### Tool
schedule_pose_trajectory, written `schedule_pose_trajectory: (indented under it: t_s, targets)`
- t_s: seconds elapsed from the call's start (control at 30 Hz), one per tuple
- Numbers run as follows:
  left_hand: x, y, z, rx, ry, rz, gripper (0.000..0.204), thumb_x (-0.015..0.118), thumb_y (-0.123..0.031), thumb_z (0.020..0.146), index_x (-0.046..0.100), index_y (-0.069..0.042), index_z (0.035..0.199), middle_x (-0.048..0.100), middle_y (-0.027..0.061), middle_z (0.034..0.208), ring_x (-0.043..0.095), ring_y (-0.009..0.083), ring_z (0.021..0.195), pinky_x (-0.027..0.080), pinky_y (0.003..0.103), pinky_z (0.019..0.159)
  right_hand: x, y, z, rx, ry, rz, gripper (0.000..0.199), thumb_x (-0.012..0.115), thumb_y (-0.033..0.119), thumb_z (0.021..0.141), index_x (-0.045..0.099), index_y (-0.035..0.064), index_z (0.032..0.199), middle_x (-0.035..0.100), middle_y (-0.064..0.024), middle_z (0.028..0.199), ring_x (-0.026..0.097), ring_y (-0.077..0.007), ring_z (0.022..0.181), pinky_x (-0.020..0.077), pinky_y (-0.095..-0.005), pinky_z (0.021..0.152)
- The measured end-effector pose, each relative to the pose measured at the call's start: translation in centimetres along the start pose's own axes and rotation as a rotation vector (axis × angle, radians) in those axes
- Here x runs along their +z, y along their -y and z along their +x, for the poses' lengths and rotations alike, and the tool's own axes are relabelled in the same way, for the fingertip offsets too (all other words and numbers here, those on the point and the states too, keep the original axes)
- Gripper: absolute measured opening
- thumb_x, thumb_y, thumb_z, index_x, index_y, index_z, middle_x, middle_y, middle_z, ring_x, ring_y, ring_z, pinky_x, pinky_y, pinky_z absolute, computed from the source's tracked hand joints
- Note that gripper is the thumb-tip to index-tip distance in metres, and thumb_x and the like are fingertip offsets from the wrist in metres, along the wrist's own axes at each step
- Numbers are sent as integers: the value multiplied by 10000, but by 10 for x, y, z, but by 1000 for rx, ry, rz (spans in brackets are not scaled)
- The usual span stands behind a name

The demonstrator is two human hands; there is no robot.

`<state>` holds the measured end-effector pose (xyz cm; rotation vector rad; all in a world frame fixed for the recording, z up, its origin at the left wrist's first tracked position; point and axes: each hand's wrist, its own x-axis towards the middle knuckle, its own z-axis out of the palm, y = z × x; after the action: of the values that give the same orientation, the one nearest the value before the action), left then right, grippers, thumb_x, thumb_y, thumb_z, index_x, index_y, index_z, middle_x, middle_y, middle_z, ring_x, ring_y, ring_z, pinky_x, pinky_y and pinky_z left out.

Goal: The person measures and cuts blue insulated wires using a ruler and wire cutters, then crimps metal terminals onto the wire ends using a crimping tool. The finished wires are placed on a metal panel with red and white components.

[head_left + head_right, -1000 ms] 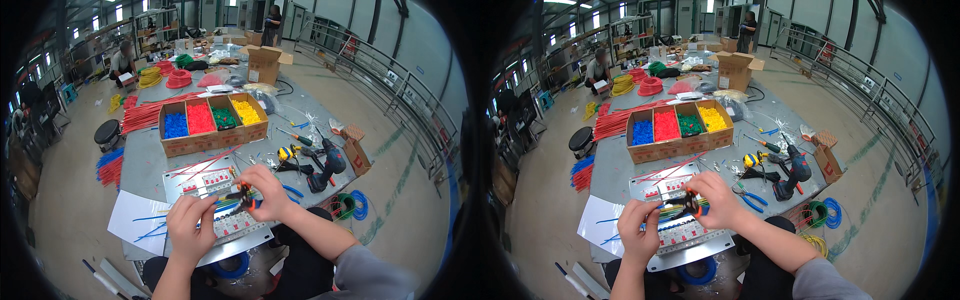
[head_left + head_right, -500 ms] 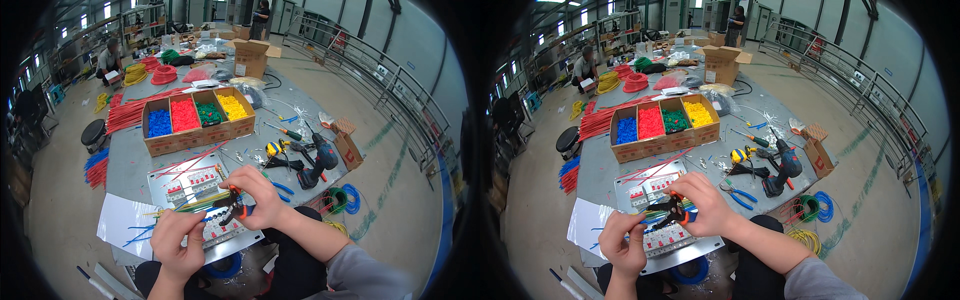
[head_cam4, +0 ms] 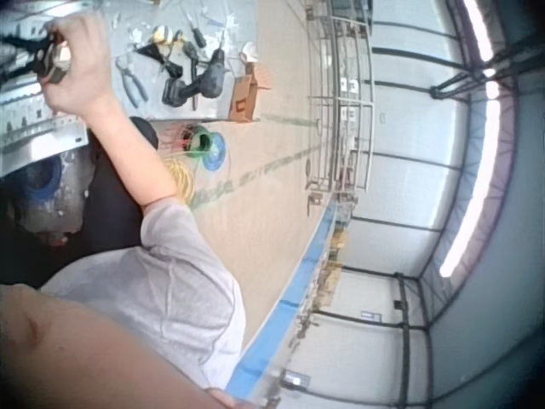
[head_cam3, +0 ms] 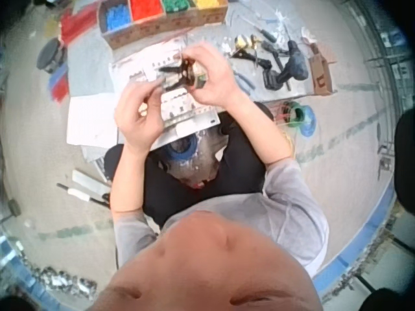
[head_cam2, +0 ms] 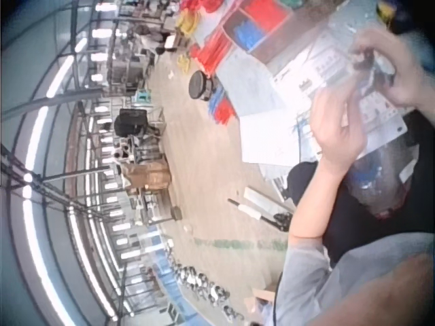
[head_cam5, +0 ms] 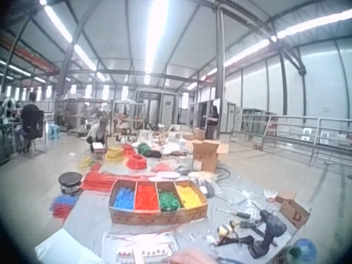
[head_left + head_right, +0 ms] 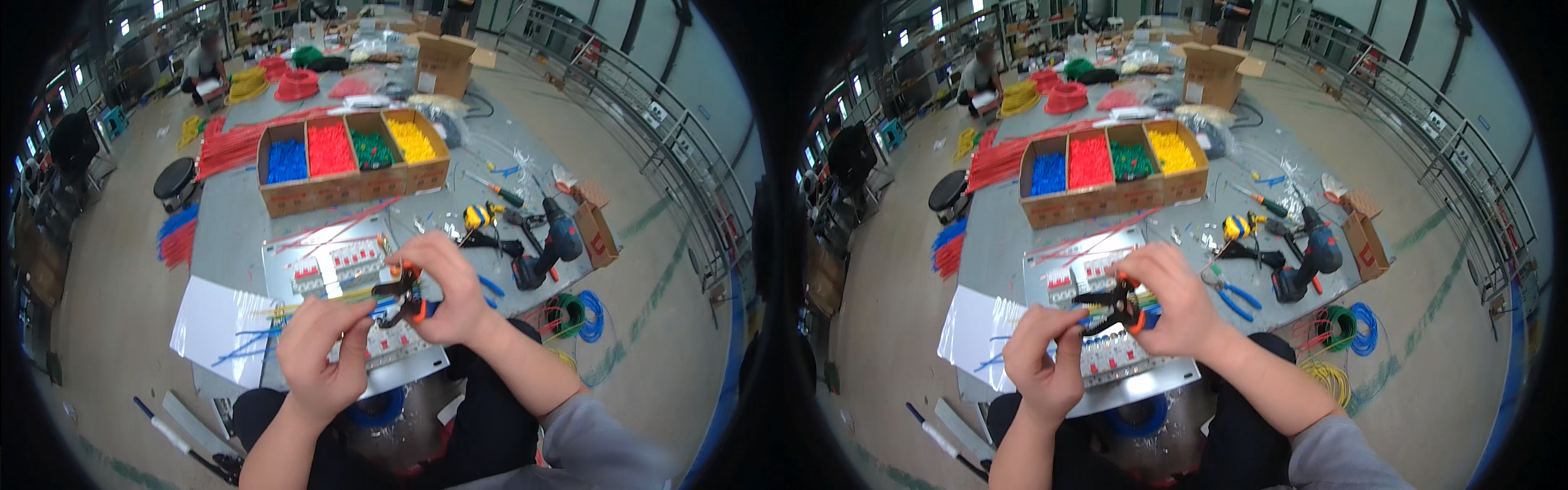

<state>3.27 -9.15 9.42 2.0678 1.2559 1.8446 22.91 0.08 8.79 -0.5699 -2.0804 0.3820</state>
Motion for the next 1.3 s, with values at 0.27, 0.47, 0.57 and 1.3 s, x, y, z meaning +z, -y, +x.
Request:
schedule_pose_trajectory:
  t_s: [0.27,0.47,0.57,1.3]
  targets:
    - [1,3,-4,-33,10,13,151,757,61,873,749,31,1021,716,141,855,647,270,708,490,339,632,2,1,0,-43,-19,-32,533,774,16,632,681,32,1156,649,-148,1067,621,-363,995,495,-436,902]
    - [1,-4,-2,-11,19,21,138,773,58,857,742,40,990,703,137,841,632,266,691,485,335,622,-1,4,2,-75,-10,-65,546,782,13,614,681,44,1149,650,-116,1071,627,-344,1007,493,-441,908]
    - [1,-3,-4,-3,9,5,135,775,69,838,739,45,966,695,141,833,631,273,689,489,335,624,0,4,2,-102,-12,-79,555,787,8,603,680,47,1147,648,-110,1076,630,-338,1009,492,-443,909]
    - [2,1,-6,29,29,32,170,805,69,802,720,51,948,697,147,834,641,291,684,501,344,612,5,-10,4,-178,-7,-31,574,764,-16,592,696,44,1159,635,-102,1040,625,-326,975,477,-428,865]
